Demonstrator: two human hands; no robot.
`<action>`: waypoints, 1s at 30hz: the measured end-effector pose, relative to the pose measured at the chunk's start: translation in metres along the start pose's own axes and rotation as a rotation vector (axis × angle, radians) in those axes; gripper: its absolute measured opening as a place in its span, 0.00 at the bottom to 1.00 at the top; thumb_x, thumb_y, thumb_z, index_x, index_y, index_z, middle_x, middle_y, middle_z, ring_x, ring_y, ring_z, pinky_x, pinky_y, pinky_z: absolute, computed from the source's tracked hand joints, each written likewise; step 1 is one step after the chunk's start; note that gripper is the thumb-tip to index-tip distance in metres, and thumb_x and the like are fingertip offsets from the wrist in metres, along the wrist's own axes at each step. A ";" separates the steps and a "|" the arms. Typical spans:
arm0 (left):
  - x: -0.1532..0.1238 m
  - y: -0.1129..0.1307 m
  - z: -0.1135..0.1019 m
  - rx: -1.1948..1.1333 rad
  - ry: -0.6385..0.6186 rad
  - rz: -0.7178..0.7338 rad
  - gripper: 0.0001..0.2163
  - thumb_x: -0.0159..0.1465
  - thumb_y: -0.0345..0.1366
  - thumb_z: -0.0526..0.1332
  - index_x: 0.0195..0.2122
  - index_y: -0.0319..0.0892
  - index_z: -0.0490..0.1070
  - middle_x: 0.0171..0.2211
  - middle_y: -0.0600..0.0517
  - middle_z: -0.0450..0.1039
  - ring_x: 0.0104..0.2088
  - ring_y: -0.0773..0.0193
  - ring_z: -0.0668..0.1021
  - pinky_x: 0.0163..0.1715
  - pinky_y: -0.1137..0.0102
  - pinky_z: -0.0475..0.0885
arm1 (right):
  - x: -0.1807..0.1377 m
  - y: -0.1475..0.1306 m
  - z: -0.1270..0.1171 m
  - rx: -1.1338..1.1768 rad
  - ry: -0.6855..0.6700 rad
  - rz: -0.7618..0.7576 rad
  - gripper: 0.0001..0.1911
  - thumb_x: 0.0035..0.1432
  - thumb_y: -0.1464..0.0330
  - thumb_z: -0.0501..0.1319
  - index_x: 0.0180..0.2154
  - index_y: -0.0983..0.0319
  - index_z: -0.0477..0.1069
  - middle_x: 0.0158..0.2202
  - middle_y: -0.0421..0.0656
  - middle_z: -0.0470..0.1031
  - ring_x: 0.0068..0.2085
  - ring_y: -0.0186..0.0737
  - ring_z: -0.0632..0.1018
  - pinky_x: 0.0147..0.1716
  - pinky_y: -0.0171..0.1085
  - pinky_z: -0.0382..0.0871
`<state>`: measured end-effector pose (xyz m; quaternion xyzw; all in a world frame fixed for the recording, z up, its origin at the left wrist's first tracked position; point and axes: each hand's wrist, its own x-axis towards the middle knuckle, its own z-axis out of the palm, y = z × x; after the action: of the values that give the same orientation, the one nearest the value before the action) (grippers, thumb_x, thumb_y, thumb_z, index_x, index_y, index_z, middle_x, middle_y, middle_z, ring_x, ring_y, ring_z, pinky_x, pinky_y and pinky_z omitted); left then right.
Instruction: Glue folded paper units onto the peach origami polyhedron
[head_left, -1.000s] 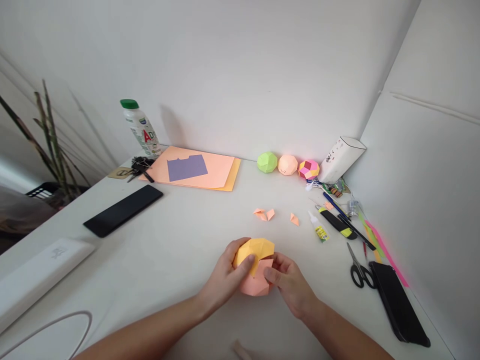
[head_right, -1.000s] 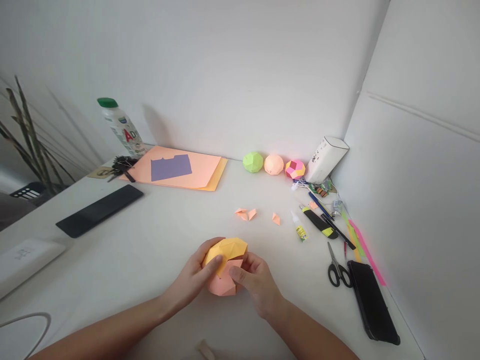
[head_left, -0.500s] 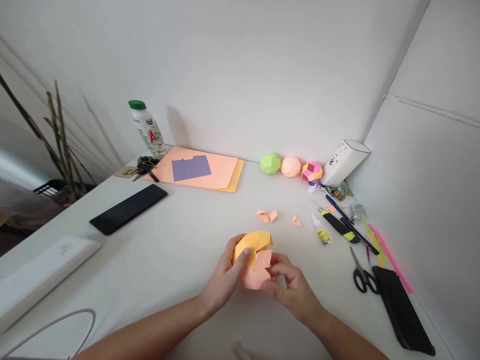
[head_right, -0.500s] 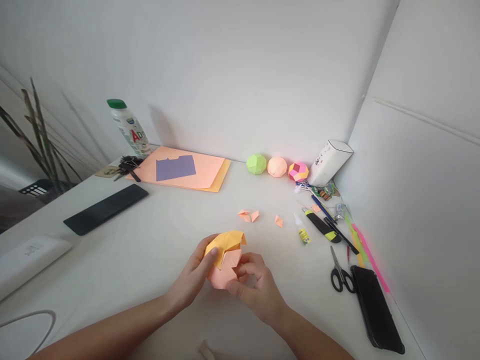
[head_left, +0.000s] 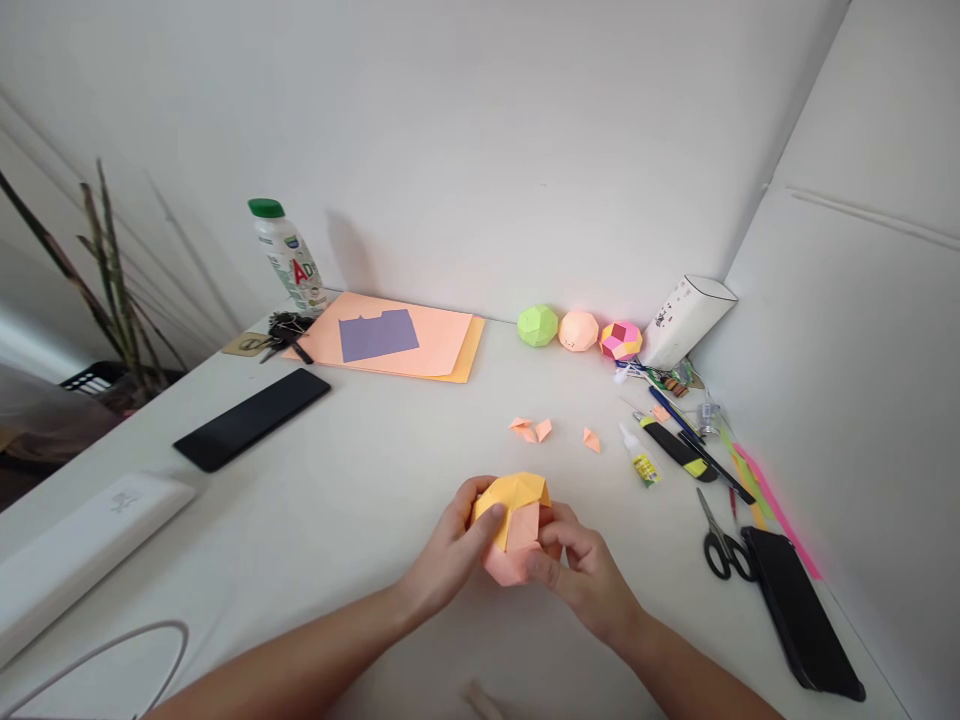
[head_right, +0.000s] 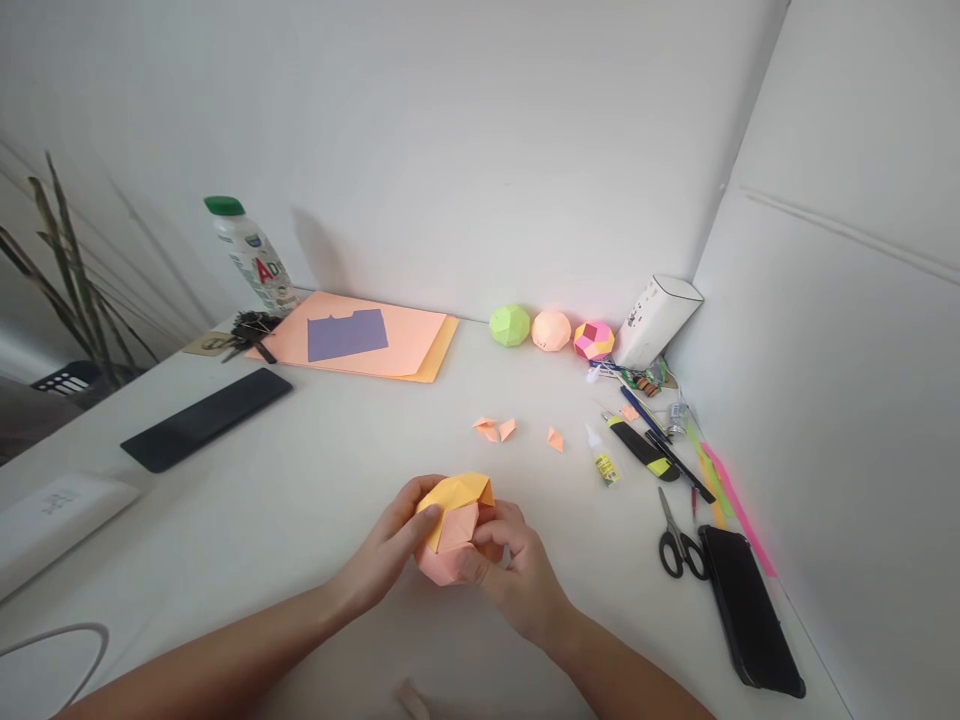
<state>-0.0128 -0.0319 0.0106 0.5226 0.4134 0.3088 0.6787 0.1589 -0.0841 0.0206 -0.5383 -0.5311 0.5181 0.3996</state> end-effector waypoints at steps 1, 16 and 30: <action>0.000 -0.001 0.000 0.005 0.002 0.007 0.17 0.63 0.49 0.53 0.47 0.43 0.62 0.45 0.47 0.71 0.44 0.56 0.74 0.44 0.61 0.71 | 0.000 0.000 0.000 0.005 -0.001 0.001 0.12 0.52 0.58 0.64 0.24 0.59 0.71 0.40 0.44 0.70 0.44 0.44 0.68 0.39 0.39 0.65; 0.001 -0.010 0.002 0.035 -0.049 0.071 0.23 0.62 0.47 0.57 0.54 0.45 0.54 0.49 0.46 0.68 0.46 0.56 0.74 0.43 0.64 0.73 | 0.001 0.000 0.000 0.085 0.003 0.008 0.09 0.51 0.60 0.66 0.25 0.58 0.75 0.37 0.45 0.73 0.51 0.46 0.67 0.47 0.42 0.66; 0.002 -0.011 0.003 0.014 -0.117 0.137 0.21 0.62 0.47 0.56 0.53 0.45 0.55 0.48 0.46 0.69 0.46 0.56 0.74 0.44 0.63 0.71 | 0.000 0.002 0.001 0.224 0.000 0.120 0.10 0.47 0.60 0.69 0.23 0.59 0.76 0.39 0.44 0.71 0.47 0.45 0.69 0.42 0.40 0.68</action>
<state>-0.0096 -0.0340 0.0001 0.5713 0.3385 0.3206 0.6754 0.1585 -0.0841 0.0183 -0.5209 -0.4368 0.5972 0.4257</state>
